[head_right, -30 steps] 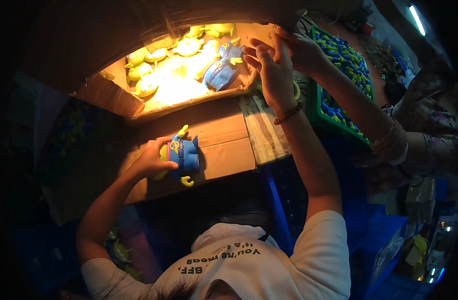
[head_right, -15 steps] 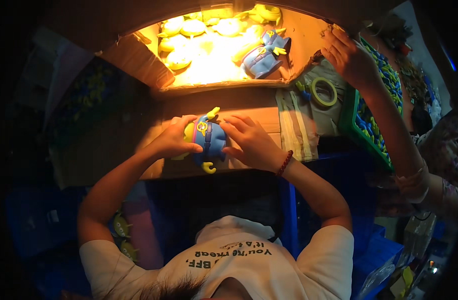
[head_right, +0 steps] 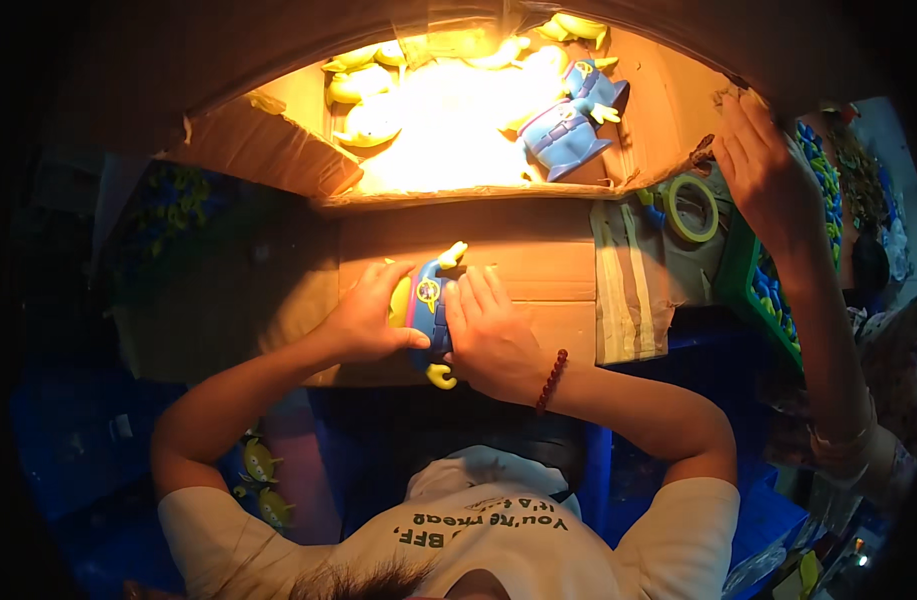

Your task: Assembling toy alien figures and placing them into plastic bags and crates.

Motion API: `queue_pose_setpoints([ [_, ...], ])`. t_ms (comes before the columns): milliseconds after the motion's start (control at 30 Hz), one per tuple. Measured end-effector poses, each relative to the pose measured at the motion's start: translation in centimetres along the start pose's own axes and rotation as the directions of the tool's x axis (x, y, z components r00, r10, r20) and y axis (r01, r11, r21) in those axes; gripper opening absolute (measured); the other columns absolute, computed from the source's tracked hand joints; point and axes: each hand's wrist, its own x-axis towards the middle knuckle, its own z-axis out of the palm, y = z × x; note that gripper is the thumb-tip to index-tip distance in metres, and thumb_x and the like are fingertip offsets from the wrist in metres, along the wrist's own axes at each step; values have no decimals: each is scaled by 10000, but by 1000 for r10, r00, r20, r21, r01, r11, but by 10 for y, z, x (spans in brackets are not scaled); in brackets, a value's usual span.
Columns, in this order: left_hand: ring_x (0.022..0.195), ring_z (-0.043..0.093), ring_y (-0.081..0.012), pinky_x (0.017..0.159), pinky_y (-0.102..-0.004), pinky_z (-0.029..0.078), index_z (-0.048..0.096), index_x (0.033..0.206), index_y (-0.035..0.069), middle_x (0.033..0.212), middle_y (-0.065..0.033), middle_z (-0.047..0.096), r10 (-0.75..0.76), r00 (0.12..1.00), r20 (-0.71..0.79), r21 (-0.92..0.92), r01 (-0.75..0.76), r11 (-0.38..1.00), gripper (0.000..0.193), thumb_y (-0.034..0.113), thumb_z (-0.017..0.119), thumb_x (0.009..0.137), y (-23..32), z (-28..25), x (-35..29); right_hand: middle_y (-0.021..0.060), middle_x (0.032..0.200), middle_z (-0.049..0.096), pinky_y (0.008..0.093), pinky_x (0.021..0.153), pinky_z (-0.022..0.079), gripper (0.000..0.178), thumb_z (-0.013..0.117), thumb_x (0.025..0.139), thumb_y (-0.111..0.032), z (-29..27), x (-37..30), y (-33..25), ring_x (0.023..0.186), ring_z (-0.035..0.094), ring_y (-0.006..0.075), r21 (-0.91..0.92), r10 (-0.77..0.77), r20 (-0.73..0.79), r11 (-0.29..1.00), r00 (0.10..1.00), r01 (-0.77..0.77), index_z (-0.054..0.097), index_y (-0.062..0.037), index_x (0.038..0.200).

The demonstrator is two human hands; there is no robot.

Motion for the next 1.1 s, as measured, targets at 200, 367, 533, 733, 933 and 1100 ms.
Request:
queue_pose_setpoints([
  [200,1244,497,-447,1042,-490,440,455,1444,117,1332,-235,492,18,1000,-11,-45,-19,999,916,305,915,674,7,-2,-8,384,1255,526,574,1130,345,877,840,652,-268,11,3,1,1244,497,500,-33,-15,-48,999,999,13,451,206,1278],
  [367,1203,553,-406,1017,-456,471,498,1408,122,1296,-241,509,80,996,33,-69,-78,995,893,336,924,653,-9,-5,11,264,1080,592,502,1057,394,850,862,623,-351,13,4,18,1088,569,396,52,-13,-118,998,993,20,512,152,1211],
  [533,1199,556,-387,1035,-431,458,484,1418,120,1275,-252,513,46,995,87,-71,-40,997,944,316,945,618,-6,-13,16,193,1014,608,470,1028,411,780,893,596,-342,1,14,15,1050,590,359,58,64,64,996,996,-68,533,63,1158],
  [733,1256,507,-386,1086,-449,418,474,1427,88,1299,-237,507,84,995,60,-68,-79,995,968,325,952,620,-14,1,13,171,965,610,429,915,439,700,899,586,-356,9,13,14,969,593,336,-45,-13,13,999,1000,13,561,54,1040],
  [933,1259,492,-383,1090,-441,415,462,1449,118,1297,-235,492,50,993,104,-27,-47,999,983,332,949,622,-5,-8,16,176,979,627,441,948,416,855,885,622,-456,13,7,26,976,604,329,22,-58,-83,998,995,60,534,59,1208],
  [1100,1212,535,-376,1057,-426,445,458,1451,146,1280,-232,473,30,996,83,-14,-29,999,980,312,952,621,-8,-10,12,186,1048,601,507,992,399,837,842,656,-386,5,6,9,1051,580,348,-79,1,-94,997,996,-8,520,65,1283],
])
